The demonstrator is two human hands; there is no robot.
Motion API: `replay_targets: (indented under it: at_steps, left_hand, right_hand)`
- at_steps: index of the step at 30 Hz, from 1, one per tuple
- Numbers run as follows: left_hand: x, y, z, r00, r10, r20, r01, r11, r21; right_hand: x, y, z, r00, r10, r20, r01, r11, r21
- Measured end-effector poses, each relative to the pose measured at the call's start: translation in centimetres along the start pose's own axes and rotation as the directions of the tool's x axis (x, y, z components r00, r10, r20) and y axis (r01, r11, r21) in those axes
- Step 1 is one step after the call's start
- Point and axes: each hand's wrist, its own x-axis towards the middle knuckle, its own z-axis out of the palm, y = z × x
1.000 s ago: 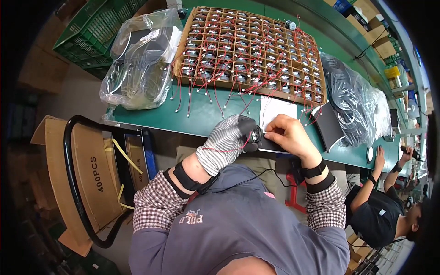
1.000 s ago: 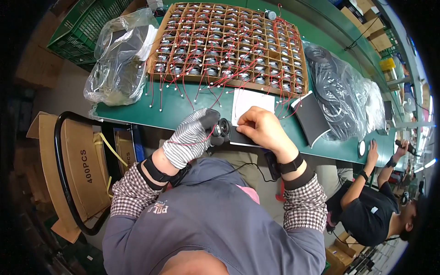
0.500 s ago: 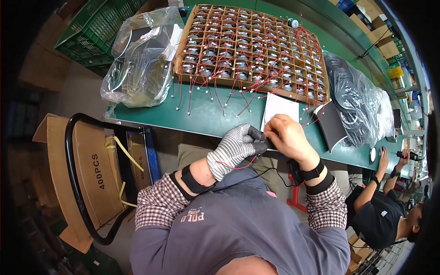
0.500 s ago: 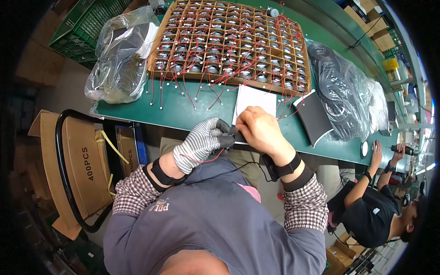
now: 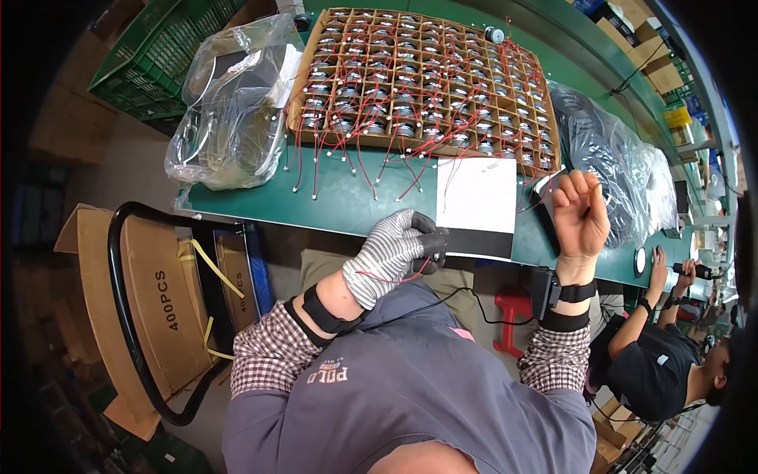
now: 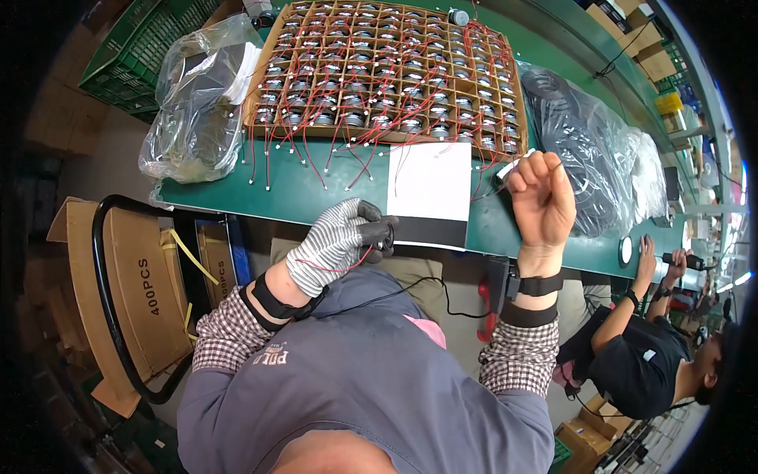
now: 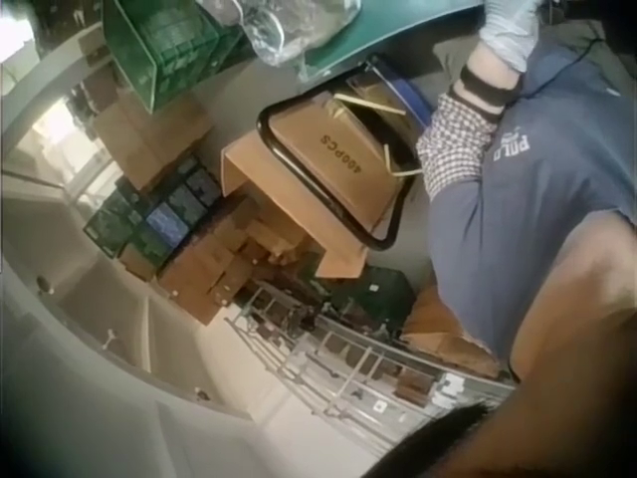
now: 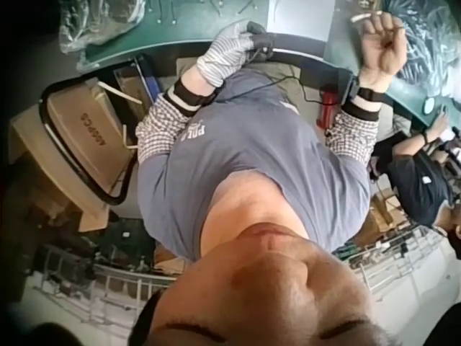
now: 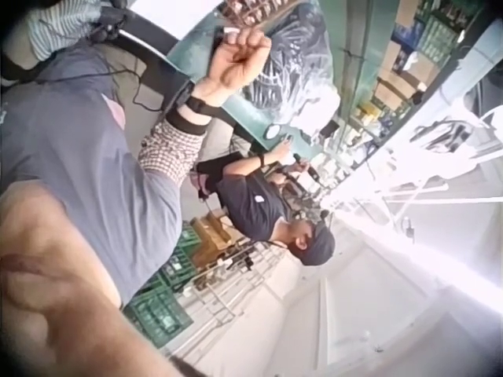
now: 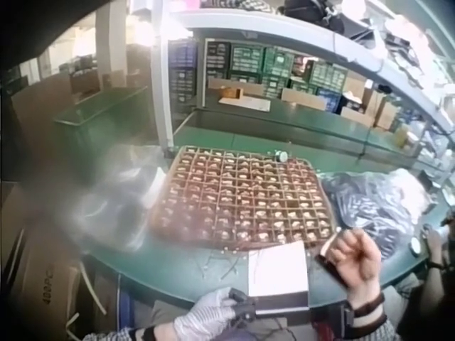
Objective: Assembling and testing small electronic components by connecting wires and seating them into housing at a production workbench.
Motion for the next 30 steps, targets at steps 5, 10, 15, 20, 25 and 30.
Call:
replay_targets:
  at_steps: [5, 10, 15, 20, 25, 30]
  left_hand:
    - [-0.5, 0.2, 0.5, 0.992, 0.126, 0.033, -0.122, 0.988, -0.089]
    - [-1.5, 1.2, 1.1, 0.987, 0.158, -0.033, -0.162, 0.968, -0.194]
    - [-1.7, 1.2, 0.6, 0.987, 0.141, -0.074, -0.154, 0.967, -0.204]
    - [-1.3, 0.4, -0.3, 0.972, 0.228, -0.049, -0.233, 0.938, -0.257]
    - [-1.3, 0.5, -0.5, 0.97, 0.233, -0.067, -0.242, 0.939, -0.244]
    - [-1.3, 0.5, -0.5, 0.972, 0.209, -0.105, -0.227, 0.953, -0.203]
  right_hand:
    - [-1.6, 2.3, 2.0, 0.939, 0.33, 0.099, -0.189, 0.733, -0.653]
    - [-2.7, 6.3, 4.6, 0.806, 0.581, 0.112, -0.302, 0.566, -0.767]
    - [-2.7, 7.7, 4.7, 0.769, 0.628, 0.12, -0.328, 0.548, -0.77]
    - [-2.5, 8.2, 5.0, 0.774, 0.622, 0.116, -0.322, 0.545, -0.774]
    - [-2.2, 8.5, 5.1, 0.772, 0.623, 0.122, -0.293, 0.519, -0.803]
    - [-2.2, 8.9, 5.4, 0.789, 0.609, 0.083, -0.285, 0.482, -0.829]
